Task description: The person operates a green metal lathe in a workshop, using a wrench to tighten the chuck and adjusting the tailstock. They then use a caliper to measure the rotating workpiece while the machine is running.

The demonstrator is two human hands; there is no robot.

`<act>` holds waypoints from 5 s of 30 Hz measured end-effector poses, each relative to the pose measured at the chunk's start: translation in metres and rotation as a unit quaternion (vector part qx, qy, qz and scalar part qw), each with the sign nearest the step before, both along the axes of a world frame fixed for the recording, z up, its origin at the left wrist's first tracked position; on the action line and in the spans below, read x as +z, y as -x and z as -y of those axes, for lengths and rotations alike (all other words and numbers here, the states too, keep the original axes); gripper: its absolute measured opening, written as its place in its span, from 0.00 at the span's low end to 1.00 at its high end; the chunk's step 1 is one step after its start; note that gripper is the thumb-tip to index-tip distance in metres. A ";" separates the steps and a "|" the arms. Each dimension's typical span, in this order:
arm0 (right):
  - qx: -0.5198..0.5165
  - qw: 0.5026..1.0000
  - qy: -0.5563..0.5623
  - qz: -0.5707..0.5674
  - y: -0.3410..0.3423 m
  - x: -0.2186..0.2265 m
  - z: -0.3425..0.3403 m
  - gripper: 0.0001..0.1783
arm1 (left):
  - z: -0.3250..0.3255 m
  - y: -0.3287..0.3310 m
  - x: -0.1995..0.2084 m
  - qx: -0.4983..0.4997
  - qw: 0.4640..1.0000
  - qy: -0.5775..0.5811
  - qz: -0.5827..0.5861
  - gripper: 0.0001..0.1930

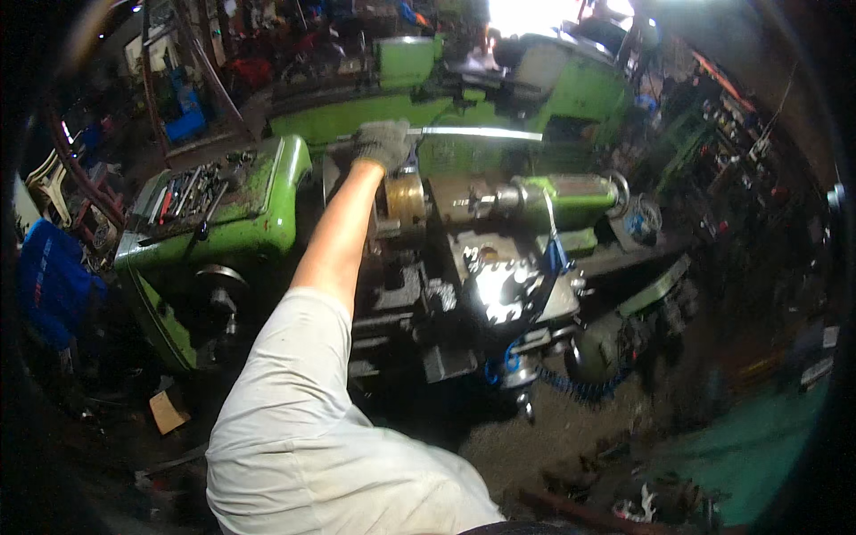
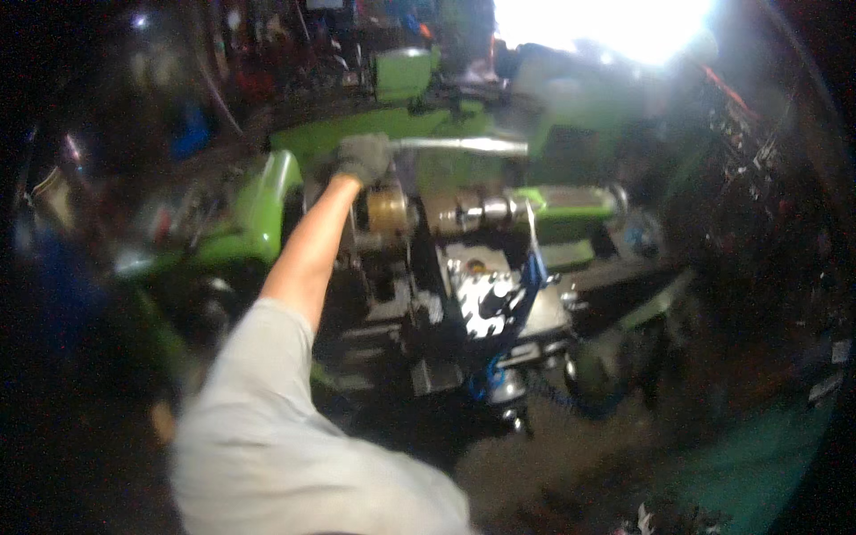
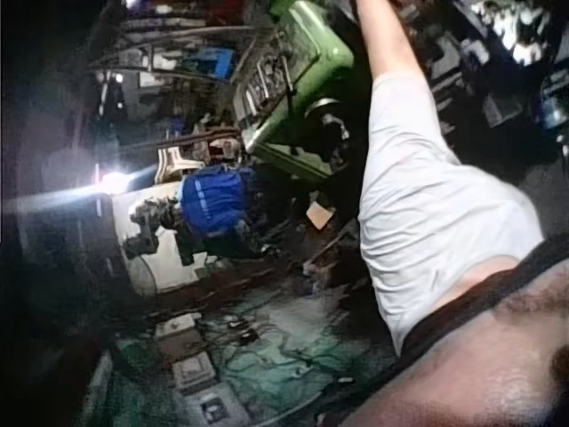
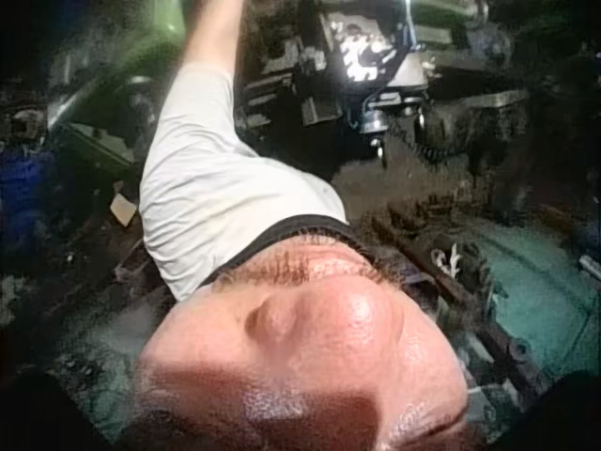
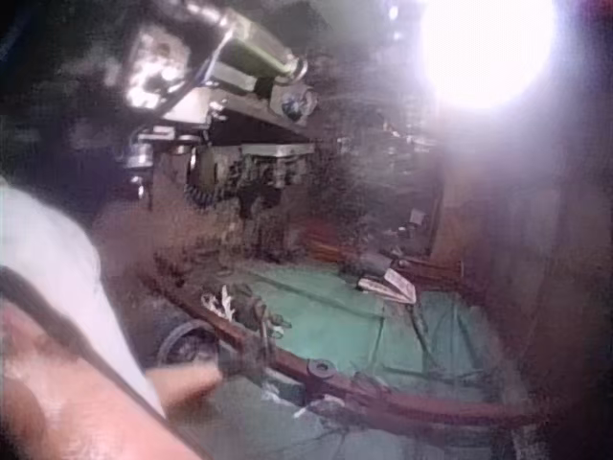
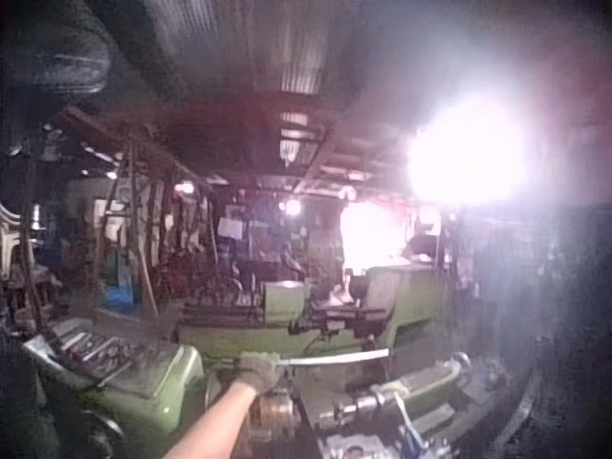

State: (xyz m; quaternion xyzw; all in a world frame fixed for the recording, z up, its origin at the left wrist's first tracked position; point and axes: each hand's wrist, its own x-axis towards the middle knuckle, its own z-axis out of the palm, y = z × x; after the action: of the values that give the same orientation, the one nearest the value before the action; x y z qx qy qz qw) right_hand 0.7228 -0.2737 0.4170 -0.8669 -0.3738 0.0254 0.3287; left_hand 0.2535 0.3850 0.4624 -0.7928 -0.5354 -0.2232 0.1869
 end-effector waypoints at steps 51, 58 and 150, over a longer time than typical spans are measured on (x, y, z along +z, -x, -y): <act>0.405 0.736 -0.366 -0.401 0.310 0.044 -0.455 0.17 | 0.027 0.000 0.009 0.012 1.000 -0.018 -0.002 0.17; 0.423 0.735 -0.370 -0.379 0.295 0.052 -0.453 0.13 | 0.030 -0.002 0.005 0.020 1.000 -0.022 -0.012 0.18; 0.130 0.890 -0.304 -0.315 0.314 -0.146 -0.603 0.21 | 0.072 0.009 0.004 -0.074 0.997 -0.014 -0.007 0.13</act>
State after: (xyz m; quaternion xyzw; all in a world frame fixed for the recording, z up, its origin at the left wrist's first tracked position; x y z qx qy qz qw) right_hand 0.4092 0.3289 0.2715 -0.6149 -0.3494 0.2250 0.6702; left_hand 0.2446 0.3128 0.4666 -0.8290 -0.4708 -0.2383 0.1854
